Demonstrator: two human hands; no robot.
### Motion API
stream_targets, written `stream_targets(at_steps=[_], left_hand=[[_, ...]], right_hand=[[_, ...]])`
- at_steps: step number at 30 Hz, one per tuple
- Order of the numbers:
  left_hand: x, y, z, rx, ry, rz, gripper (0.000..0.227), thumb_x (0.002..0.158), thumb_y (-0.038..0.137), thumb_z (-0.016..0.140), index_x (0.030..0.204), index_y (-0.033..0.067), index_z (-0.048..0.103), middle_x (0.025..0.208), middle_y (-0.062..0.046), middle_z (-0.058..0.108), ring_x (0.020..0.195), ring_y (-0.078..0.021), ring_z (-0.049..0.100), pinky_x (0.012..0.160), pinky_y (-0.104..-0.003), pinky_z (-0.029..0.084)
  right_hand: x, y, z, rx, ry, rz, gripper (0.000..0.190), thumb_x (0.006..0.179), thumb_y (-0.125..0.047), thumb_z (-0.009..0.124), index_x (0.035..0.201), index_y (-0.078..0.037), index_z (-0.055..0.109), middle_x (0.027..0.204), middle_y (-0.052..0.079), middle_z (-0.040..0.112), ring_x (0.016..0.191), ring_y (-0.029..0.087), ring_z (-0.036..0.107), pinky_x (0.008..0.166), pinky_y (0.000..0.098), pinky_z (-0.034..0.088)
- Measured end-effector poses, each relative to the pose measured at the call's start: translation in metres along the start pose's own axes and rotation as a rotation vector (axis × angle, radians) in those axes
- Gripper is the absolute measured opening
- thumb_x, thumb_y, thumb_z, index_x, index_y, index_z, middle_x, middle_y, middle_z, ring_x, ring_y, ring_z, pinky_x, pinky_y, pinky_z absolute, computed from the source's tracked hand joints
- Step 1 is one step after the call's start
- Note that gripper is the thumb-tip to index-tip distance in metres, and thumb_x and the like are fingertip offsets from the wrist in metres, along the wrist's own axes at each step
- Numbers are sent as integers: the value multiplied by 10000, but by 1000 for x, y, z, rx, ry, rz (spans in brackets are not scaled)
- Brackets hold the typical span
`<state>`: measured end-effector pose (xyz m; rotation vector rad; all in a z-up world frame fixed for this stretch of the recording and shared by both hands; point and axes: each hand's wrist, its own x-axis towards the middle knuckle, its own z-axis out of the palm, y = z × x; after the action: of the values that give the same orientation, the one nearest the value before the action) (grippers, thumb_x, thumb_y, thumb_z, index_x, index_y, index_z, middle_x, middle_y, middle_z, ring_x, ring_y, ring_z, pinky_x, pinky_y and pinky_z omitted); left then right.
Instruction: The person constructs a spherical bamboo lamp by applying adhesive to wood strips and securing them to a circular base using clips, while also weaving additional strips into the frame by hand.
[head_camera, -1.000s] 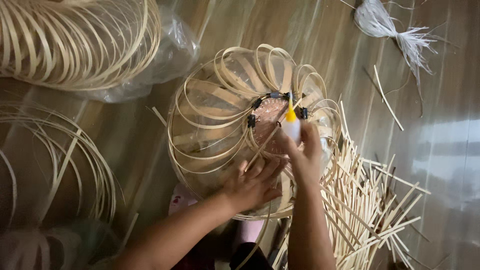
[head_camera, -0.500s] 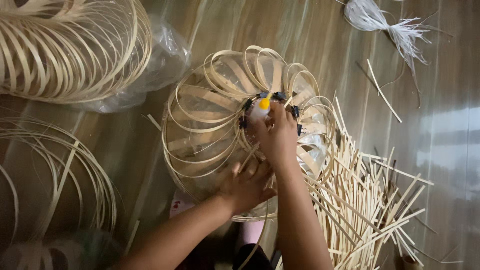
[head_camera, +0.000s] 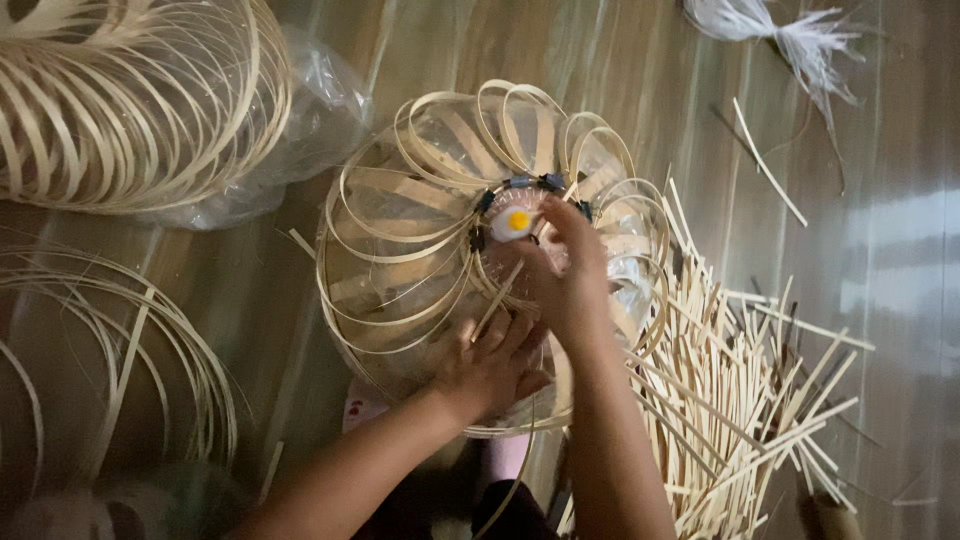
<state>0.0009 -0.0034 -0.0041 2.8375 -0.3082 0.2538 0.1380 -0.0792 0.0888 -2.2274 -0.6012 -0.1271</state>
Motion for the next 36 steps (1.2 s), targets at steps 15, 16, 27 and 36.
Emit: stream_targets(at_steps=[15,16,27,36], left_hand=[[4,-5,-30,65,319,27,704,1064,605,369,1583,136,452,1342,-20,539,1259,-218,425,1098,-487,292],[4,-6,-30,74,326,31,713,1061,611,373,1582,130,450,1345,-26,539,1258,-221,423,1094,-488,291],[2,-7,-29,10,271,40,756,1037,614,434,1603,114,397,1345,-18,514,1253,-211,423,1069,-484,309],[2,-5,-26,18,270,20,746,1043,602,416,1606,114,383,1346,-31,513,1262,-215,412,1075,-499,300]], right_hand=[[-88,51,-60,-431,-49,-134,67,902,-87,723,952,-102,765,959,38,745,874,212,671,816,408,499],[-89,49,-61,-415,-67,-112,75,900,-92,724,956,-106,772,961,40,746,873,208,683,810,412,512],[-88,47,-66,-226,-103,14,169,922,-32,672,1039,-87,781,1052,120,739,948,269,723,801,372,590],[-99,49,-62,-328,-13,-47,160,916,-15,715,1032,-102,783,1030,108,737,980,280,684,858,413,534]])
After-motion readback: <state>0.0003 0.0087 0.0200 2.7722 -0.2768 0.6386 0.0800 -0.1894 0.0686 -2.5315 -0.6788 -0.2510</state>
